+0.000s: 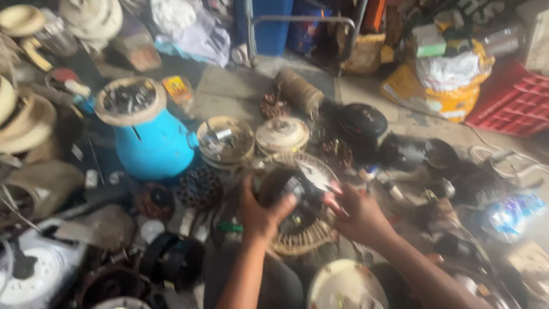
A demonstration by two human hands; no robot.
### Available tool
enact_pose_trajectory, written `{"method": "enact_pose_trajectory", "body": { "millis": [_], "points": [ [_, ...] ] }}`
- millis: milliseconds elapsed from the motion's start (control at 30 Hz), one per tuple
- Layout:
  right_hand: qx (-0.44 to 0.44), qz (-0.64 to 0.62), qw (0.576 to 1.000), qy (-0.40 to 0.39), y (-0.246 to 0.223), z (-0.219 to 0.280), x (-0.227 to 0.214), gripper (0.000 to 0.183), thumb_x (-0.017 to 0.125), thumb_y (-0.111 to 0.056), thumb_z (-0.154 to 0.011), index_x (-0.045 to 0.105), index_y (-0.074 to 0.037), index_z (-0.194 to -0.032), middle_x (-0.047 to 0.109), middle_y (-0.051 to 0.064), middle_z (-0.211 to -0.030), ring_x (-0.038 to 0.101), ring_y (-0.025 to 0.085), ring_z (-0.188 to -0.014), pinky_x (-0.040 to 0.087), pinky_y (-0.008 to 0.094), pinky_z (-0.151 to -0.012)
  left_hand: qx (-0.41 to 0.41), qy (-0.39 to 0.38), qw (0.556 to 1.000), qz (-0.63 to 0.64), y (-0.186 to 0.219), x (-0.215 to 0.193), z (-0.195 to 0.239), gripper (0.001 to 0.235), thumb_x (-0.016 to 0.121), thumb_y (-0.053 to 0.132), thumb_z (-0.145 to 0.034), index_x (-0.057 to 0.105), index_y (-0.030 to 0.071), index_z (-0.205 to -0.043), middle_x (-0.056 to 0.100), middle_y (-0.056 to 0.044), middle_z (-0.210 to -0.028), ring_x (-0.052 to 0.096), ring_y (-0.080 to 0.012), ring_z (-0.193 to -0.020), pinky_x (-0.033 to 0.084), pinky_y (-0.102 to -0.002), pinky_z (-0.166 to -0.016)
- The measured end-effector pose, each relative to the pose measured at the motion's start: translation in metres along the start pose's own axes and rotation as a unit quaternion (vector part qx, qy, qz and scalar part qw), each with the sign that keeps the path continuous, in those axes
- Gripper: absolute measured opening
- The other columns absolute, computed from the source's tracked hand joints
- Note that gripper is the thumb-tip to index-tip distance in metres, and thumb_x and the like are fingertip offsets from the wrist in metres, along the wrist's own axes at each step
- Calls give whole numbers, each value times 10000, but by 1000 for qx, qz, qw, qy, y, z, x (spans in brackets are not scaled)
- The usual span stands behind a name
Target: The person uses pliers to repeatedly tap and adjust a cylindrical motor component resting on a stator. They rotate the motor part and continue tapping it with the pliers throughout the clip.
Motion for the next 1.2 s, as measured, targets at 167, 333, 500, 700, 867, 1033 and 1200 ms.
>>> {"method": "enact_pose_trajectory", "body": {
  "millis": [167,333,500,700,867,1033,1200],
  "points": [
    [19,-302,947,108,56,17,8,563,712,-9,-745,556,-32,-1285,595,7,-980,589,120,-891,501,303,-773,231,-163,917,-282,25,6,-25,935,930,363,-582,506,82,-1367,591,-182,-1248,559,-386,-1185,448,-497,-1026],
    [130,-382,905,133,79,22,21,482,672,-63,-811,572,-52,-1282,597,5,-917,545,111,-731,443,296,-625,241,-446,804,-311,26,26,-64,976,914,319,-559,483,124,-1412,580,-157,-1264,541,-343,-1231,427,-478,-1096],
    [162,-415,893,64,62,-6,13,509,736,-192,-947,598,-83,-1426,631,140,-882,587,173,-620,463,329,-487,360,-483,642,-474,43,35,-82,1038,829,48,-558,416,138,-1506,494,-156,-1494,439,-356,-1419,302,-462,-1189],
    [173,-397,900,49,8,-43,18,728,812,-323,-788,466,-118,-1396,697,91,-961,593,156,-543,464,306,-388,104,-203,814,-535,45,12,-10,780,804,186,-761,455,-26,-1426,553,-250,-1303,535,-417,-1204,427,-502,-1029],
    [181,-354,916,54,-2,-20,21,619,810,-309,-774,583,-15,-1269,691,170,-947,518,246,-554,418,396,-441,44,-173,784,-594,-14,4,30,356,710,133,-834,615,-8,-1147,647,-196,-1124,628,-383,-1035,511,-478,-890],
    [101,-357,920,129,7,12,40,511,821,-262,-814,639,-31,-1232,746,63,-1047,687,103,-901,529,273,-789,130,-234,743,-614,-38,-15,-24,127,604,24,-891,728,27,-864,712,-189,-926,706,-392,-855,572,-490,-744],
    [137,-533,832,73,10,23,50,416,736,-184,-848,589,-24,-1203,681,49,-914,623,135,-721,506,304,-627,116,-336,709,-609,-66,-32,-69,158,605,5,-761,762,23,-772,717,-236,-811,726,-417,-803,585,-508,-713]
  ]
}}
Point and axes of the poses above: each hand's wrist, its own z-axis away from the middle knuckle, its own x-axis out of the palm, y = z × x, the point moved 1 cm from there along -z, towards the middle knuckle
